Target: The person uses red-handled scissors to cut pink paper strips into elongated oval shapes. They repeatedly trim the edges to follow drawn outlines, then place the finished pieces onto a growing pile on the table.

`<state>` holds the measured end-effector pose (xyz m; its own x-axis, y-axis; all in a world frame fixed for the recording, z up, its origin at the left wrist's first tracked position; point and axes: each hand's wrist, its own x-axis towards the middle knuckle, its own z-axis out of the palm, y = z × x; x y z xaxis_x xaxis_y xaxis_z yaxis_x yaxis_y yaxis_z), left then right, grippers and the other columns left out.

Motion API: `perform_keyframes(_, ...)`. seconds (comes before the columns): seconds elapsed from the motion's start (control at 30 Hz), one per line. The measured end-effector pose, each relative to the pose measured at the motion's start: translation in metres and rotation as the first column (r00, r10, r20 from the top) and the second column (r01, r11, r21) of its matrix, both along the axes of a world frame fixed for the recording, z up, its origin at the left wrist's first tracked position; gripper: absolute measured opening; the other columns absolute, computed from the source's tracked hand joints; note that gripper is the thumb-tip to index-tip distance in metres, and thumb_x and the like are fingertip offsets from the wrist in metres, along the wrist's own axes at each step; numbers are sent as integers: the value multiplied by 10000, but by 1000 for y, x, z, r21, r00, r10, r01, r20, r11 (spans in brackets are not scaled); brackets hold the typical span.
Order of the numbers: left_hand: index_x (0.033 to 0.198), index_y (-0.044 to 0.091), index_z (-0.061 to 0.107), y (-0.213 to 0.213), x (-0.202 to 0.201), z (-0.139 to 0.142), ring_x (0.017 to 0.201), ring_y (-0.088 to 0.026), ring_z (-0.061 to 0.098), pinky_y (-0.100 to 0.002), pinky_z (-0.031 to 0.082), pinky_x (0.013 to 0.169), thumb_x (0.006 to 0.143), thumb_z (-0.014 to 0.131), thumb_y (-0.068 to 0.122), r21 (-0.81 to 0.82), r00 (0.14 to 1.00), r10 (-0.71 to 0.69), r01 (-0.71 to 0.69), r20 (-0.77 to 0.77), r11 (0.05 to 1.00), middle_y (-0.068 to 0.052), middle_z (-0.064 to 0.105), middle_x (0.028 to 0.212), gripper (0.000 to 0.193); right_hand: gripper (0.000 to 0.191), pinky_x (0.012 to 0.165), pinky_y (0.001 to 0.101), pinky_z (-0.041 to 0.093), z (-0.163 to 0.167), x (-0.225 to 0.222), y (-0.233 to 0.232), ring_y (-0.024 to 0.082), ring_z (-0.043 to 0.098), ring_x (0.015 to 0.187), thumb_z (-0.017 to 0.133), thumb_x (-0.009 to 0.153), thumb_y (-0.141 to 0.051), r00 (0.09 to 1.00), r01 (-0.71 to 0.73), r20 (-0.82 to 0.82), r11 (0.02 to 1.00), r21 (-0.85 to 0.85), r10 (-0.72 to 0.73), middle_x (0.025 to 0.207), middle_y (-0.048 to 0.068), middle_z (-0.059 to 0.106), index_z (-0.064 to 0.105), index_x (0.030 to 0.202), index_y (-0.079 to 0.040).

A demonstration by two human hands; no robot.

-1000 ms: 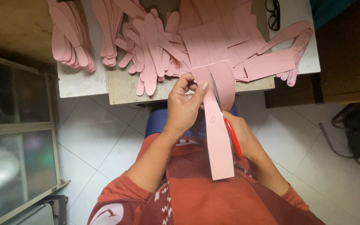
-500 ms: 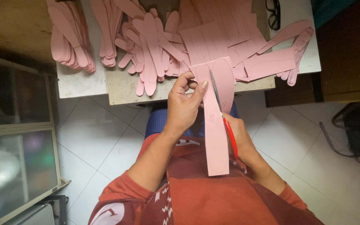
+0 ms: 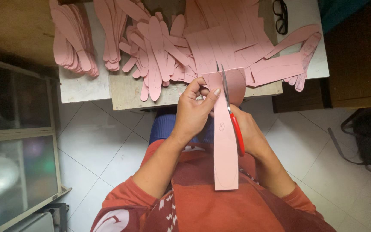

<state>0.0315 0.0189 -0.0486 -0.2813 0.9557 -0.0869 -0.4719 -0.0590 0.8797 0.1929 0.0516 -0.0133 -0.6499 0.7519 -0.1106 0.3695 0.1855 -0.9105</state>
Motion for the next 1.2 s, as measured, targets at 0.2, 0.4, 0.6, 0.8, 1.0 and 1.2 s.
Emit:
perform_keyframes(0.2,1192,8,606,0,-1,-1,711,-59,671,-205,549,549,1000,670,80,-17,1000,7,-7,-8,1000,-9,631,899,215,415,786,314,567,2,0,0,180,766,913,710,858,-233,999,11,47,1000,-24,-10,1001,148,779,670,1214,-24)
perform_keyframes(0.4,1192,4,604,1,-2,-2,697,-67,675,-204,541,536,1001,667,87,-14,1000,-5,5,3,1000,-14,643,909,218,363,712,315,562,3,1,1,173,731,783,662,905,-244,997,29,75,999,-29,-26,875,132,786,704,1202,-40)
perform_keyframes(0.6,1198,2,601,5,-7,-2,697,-70,677,-205,532,536,1003,665,92,-27,1000,-18,18,-12,999,-22,661,901,224,298,686,311,558,1,2,2,178,704,706,551,1011,-243,992,39,120,997,66,-46,814,159,725,706,1134,-20)
perform_keyframes(0.8,1194,-5,608,24,-15,7,670,-75,673,-212,542,542,997,661,101,-46,995,-30,26,-90,999,-23,655,841,230,306,738,350,556,-9,-10,19,229,691,767,551,991,-231,995,61,74,998,35,-64,836,183,730,690,1134,2)
perform_keyframes(1.0,1179,-17,625,87,-38,23,688,-94,682,-251,568,581,972,665,109,-67,988,-9,-1,-153,998,-46,698,828,246,278,820,378,532,-18,-43,86,328,706,900,535,1061,-201,997,-68,49,909,410,53,977,233,693,649,1080,52)
perform_keyframes(1.2,1222,-12,614,126,-50,36,700,-105,671,-261,558,623,966,649,132,-140,995,54,-66,-88,988,-58,718,852,296,361,681,344,531,-9,-79,108,160,636,779,584,993,-329,970,201,-125,978,-56,-206,837,63,690,684,959,17)
